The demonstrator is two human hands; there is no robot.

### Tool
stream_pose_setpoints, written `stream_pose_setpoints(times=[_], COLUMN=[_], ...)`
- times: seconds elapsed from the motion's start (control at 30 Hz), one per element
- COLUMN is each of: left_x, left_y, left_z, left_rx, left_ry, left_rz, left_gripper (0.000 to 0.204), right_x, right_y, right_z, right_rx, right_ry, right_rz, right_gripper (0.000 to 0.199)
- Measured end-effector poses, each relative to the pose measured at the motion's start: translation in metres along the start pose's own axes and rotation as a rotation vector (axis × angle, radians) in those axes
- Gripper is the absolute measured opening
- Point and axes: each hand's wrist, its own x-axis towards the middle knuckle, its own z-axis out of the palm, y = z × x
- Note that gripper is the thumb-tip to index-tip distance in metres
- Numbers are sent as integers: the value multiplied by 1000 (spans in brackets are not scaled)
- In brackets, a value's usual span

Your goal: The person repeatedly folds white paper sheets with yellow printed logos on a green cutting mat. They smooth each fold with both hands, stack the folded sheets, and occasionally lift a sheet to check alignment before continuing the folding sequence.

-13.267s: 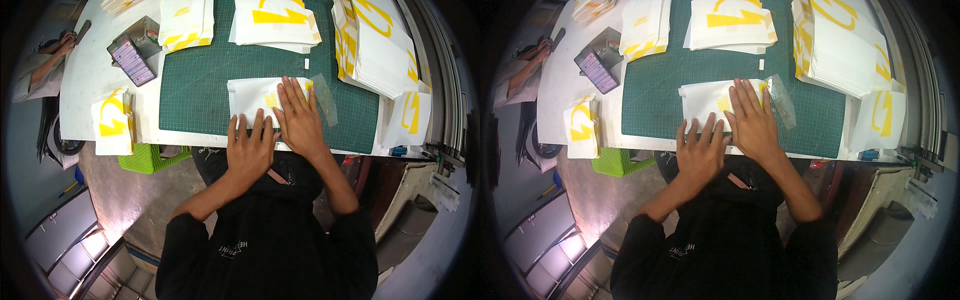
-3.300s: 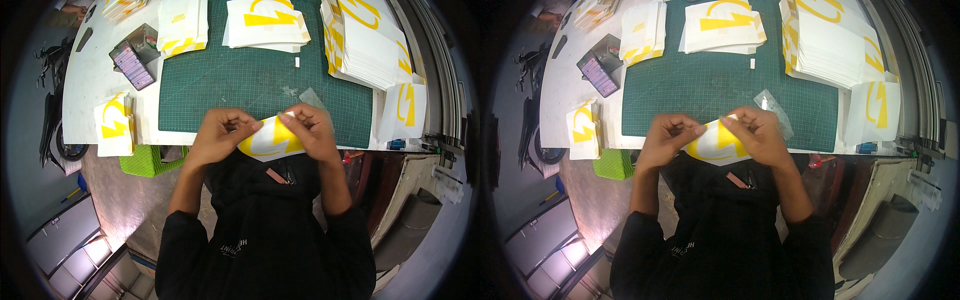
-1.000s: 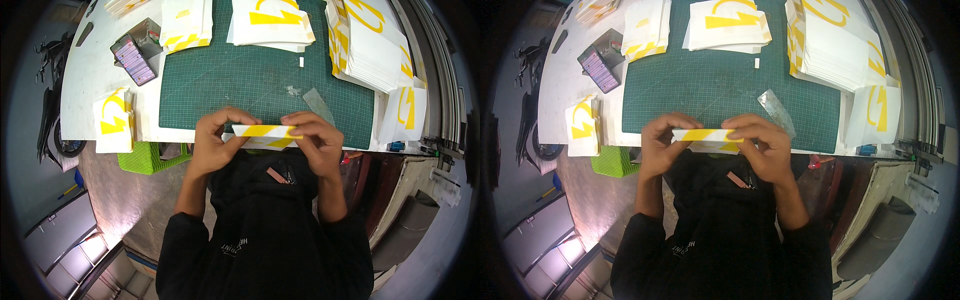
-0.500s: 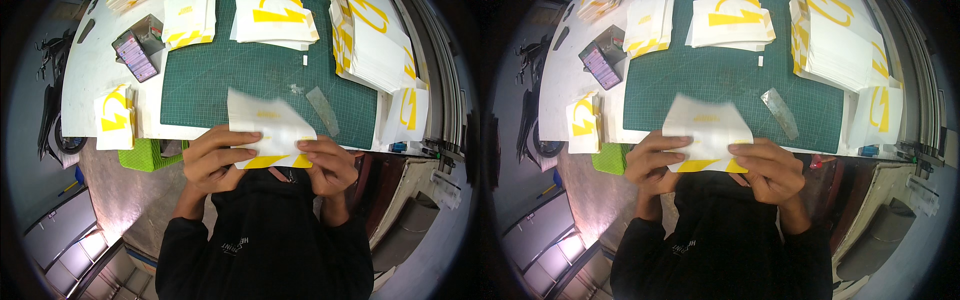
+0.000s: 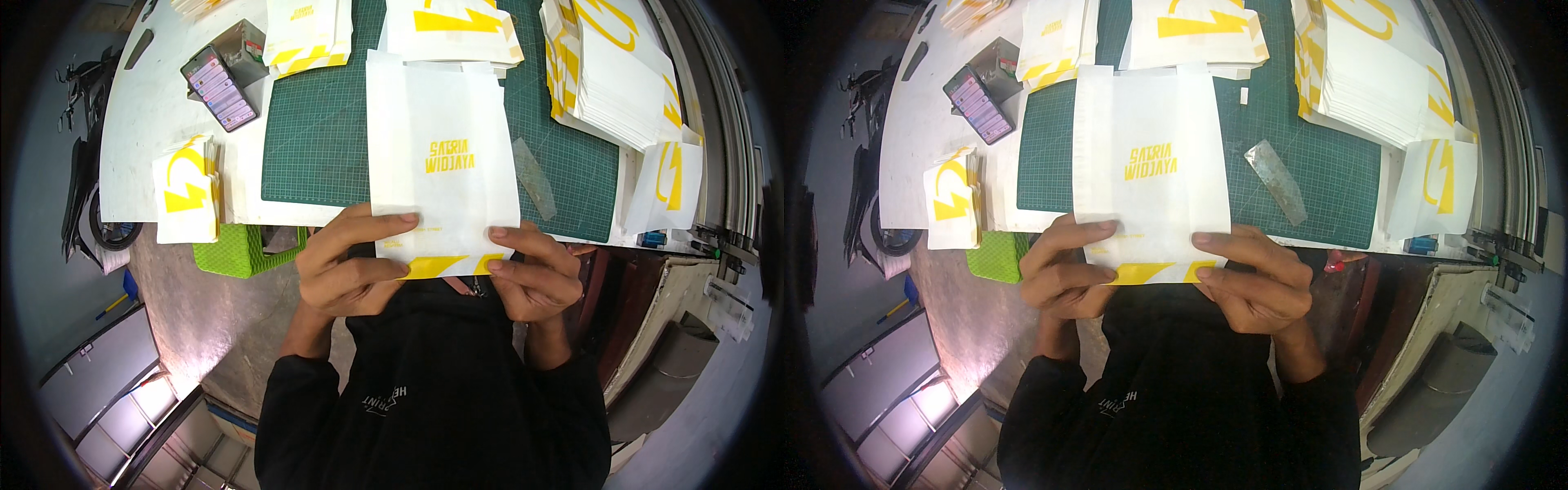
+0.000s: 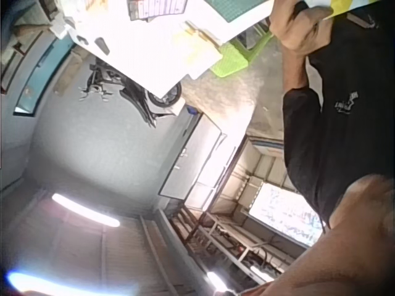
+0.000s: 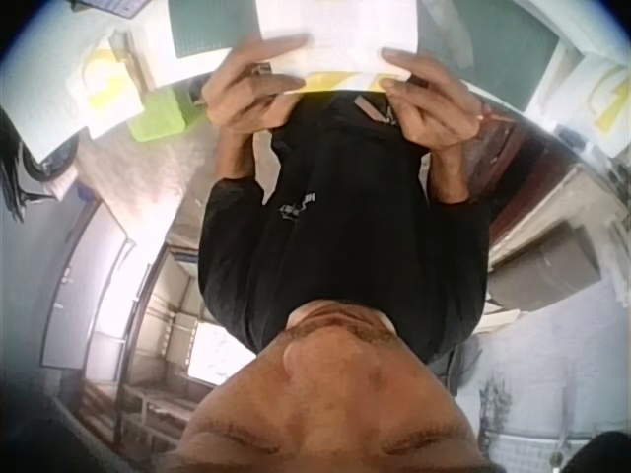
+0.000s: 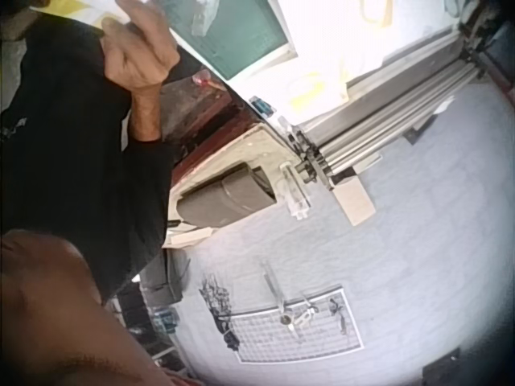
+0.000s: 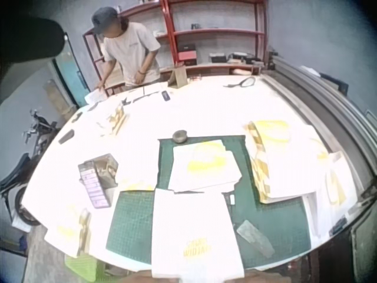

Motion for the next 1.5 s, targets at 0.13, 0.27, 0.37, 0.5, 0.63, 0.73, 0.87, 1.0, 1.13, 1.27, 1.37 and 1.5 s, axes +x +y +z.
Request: stream_pose_setpoints(times=[0.13,0.27,0.37,0.5,0.63,0.73,0.87,1.0,1.13,1.27,1.37,1.5], left_x=[2,0,-2,-3,-14,-14,-13,-15,-14,-12,-7,-2], left_y=[2,2,1,0,-5,-6,-5,-5,-5,-3,1,3], left_z=[0,-1,-1,-2,5,5,2,3,5,2,0,-6], left_rx=[19,36,54,-38,-174,-201,-184,-190,-206,-155,-48,88], left_ry=[-4,-7,-3,21,93,82,54,72,91,77,38,-13], left_rz=[0,-1,5,-18,-56,-48,-50,-51,-55,-47,-49,-8], left_gripper=[21,24,26,32,43,50,53,48,42,38,28,18], right_x=[2,1,1,2,3,2,3,0,-2,0,-8,-6], right_y=[-1,-2,-3,-5,-6,-6,-7,-9,-9,-10,-7,-5], right_z=[-1,-2,-3,-3,-2,-2,-3,-5,-5,-5,-3,-4], right_rx=[6,-4,-12,-29,-30,-26,-52,-85,-93,-97,-35,44], right_ry=[0,-13,-13,-12,-9,-7,-10,-37,-28,-42,-6,20], right_rz=[5,19,38,40,46,49,54,83,97,92,117,132], right_gripper=[18,15,14,13,14,15,16,20,21,20,20,21])
